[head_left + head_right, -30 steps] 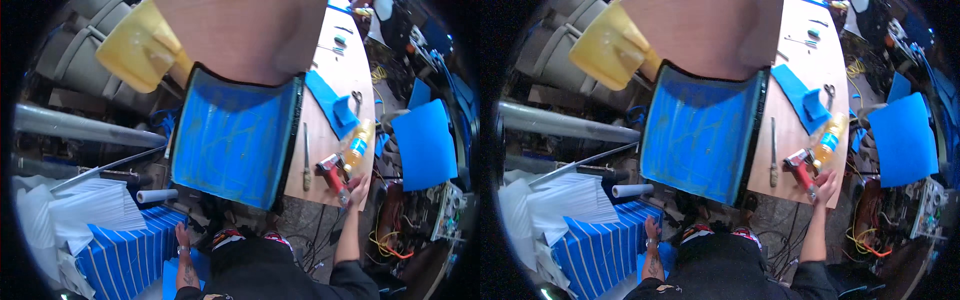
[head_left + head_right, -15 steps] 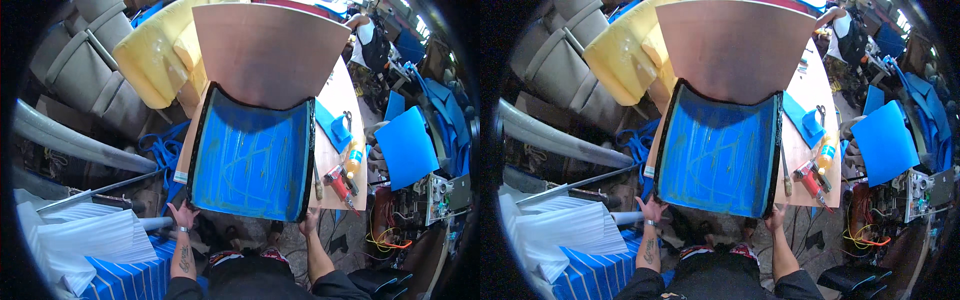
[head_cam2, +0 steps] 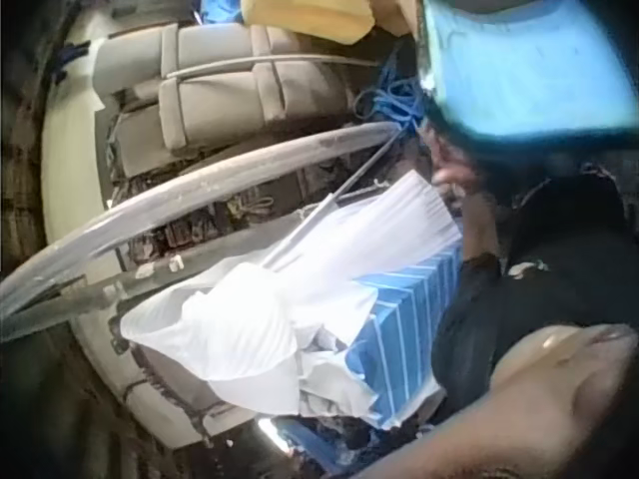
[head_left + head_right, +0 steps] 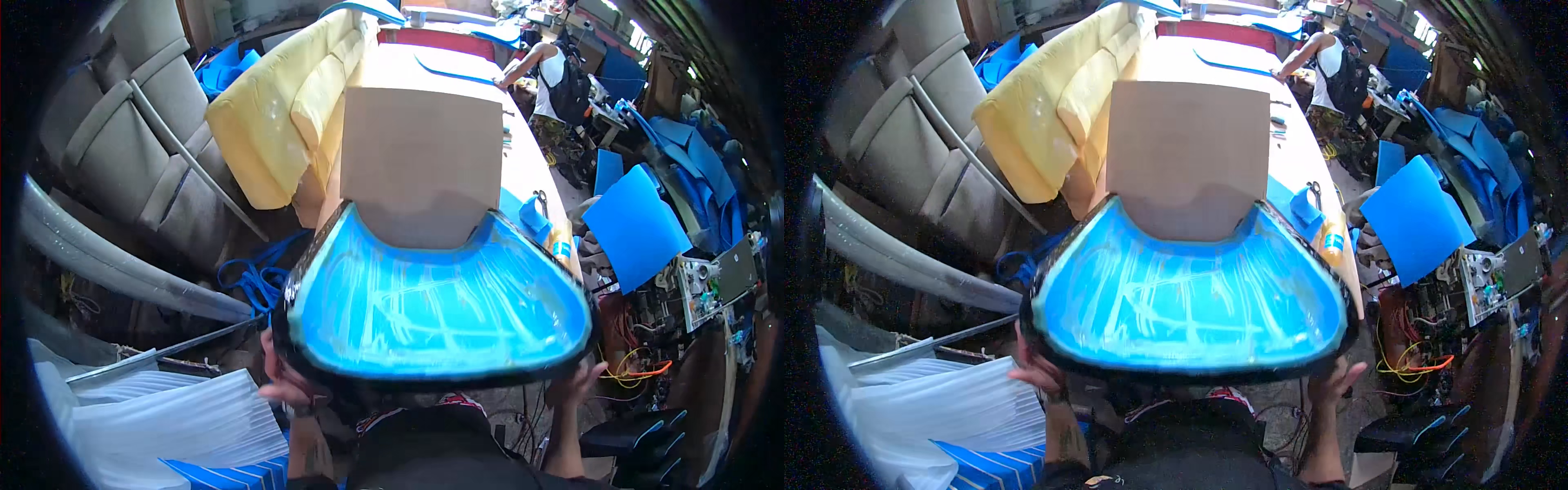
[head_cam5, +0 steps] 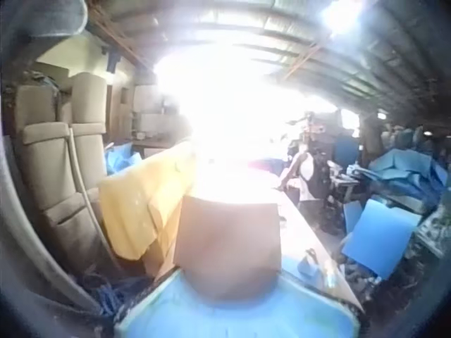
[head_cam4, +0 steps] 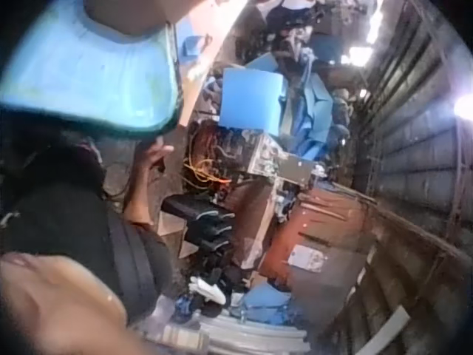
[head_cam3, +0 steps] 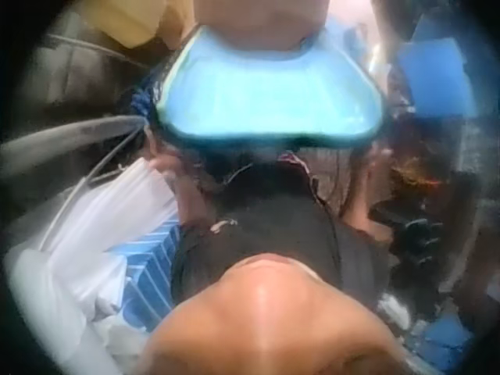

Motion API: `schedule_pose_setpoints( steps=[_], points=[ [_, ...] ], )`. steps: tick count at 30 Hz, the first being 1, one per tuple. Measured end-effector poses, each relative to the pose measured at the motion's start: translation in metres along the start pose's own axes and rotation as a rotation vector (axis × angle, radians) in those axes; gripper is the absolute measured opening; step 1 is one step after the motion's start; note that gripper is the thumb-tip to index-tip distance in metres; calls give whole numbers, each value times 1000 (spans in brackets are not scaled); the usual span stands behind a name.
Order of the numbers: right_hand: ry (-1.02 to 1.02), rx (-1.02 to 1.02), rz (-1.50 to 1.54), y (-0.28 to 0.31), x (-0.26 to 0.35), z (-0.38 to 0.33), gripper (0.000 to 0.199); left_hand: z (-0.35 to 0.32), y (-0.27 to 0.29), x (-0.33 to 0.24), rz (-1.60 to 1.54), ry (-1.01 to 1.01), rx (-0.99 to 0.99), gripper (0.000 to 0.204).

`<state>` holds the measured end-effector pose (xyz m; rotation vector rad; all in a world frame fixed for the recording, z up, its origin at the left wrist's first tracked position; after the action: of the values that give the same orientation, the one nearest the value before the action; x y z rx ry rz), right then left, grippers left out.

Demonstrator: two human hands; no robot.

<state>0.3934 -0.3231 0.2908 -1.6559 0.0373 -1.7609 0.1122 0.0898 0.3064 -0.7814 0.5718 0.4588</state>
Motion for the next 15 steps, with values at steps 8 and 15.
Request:
schedule_pose_setpoints(
  steps=[8, 15],
  points=[
    [413, 255, -830, -58, 2, 170, 49, 162, -72, 77, 346, -20, 260, 50],
    [116, -213, -340, -10, -90, 260, 61, 160, -79, 195, 504, 15, 185, 56]
  ],
)
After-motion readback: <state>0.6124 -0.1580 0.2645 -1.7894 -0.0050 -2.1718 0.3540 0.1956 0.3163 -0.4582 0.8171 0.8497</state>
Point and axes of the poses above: each hand's wrist, its own z-axis towards the middle knuckle, its own y-axis out of the back of the hand, x = y × z, the point moved 6 cm from there along z, towards the middle knuckle, and after that the axes turned 2 degrees about x, right-handed, at the moved point
